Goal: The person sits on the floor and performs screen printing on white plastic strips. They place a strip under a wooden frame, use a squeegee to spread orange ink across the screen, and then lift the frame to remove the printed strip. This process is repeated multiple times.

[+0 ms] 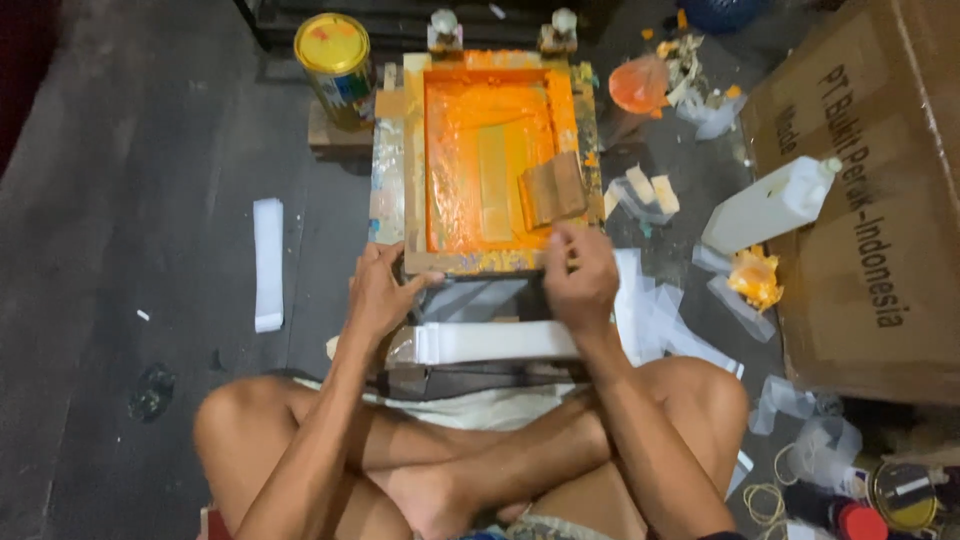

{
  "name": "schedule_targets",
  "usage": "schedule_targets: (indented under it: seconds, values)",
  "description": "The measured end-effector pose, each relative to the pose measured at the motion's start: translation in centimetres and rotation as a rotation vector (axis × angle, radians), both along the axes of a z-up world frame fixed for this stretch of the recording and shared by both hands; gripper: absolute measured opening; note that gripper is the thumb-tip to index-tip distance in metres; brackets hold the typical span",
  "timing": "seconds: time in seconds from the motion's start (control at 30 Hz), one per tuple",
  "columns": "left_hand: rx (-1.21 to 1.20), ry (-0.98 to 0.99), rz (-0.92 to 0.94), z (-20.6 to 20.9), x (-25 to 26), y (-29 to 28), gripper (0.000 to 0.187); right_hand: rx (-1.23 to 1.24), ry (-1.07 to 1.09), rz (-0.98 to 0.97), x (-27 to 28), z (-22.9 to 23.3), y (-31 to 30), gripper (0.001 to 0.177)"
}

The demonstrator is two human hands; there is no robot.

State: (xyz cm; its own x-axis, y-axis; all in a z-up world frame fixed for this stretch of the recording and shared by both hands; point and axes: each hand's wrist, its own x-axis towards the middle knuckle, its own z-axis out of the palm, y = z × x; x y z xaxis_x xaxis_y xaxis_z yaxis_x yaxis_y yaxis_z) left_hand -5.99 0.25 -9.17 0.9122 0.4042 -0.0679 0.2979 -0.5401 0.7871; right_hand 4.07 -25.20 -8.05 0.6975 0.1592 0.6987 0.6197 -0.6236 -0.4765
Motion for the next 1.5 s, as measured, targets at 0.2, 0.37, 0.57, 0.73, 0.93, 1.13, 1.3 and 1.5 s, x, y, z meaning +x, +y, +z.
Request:
schedule_targets:
  seconds: [0.2,0.37,0.57,0.73,0.93,1.13,1.3,1.5]
  values:
    - [0.165,0.009,0.133,-4.6,8.1,-0.1,0.072,-0.172,0.512,-0.210,5.5,-0.8,-0.7,0.058]
    - [0.204,0.090,0.181,-2.3,11.4,-0.6,0.070,-0.091,0.437,-0.080,5.7,0.8,0.5,0.045]
    - [0.242,0.142,0.203,0.7,12.2,-0.9,0.057,-0.212,0.726,0.176,6.6,2.9,2.9,0.032]
    - [0.286,0.137,0.214,0.9,12.0,-1.1,0.053,-0.172,0.742,0.228,8.5,10.0,6.2,0.029]
    - [0.294,0.174,0.215,1.5,12.2,-1.2,0.052,-0.052,0.629,0.275,17.5,1.3,6.9,0.013]
    - [0.281,0.183,0.207,-0.2,12.3,-0.9,0.052,-0.265,0.576,0.336,14.9,2.2,5.4,0.018]
    - [0.302,0.100,0.223,-0.6,12.3,-1.0,0.051,-0.285,0.478,0.474,8.1,3.7,3.5,0.010]
    - [0.349,0.056,0.237,-1.2,12.3,-1.0,0.049,-0.268,0.356,0.480,5.9,-2.4,-0.2,0.025]
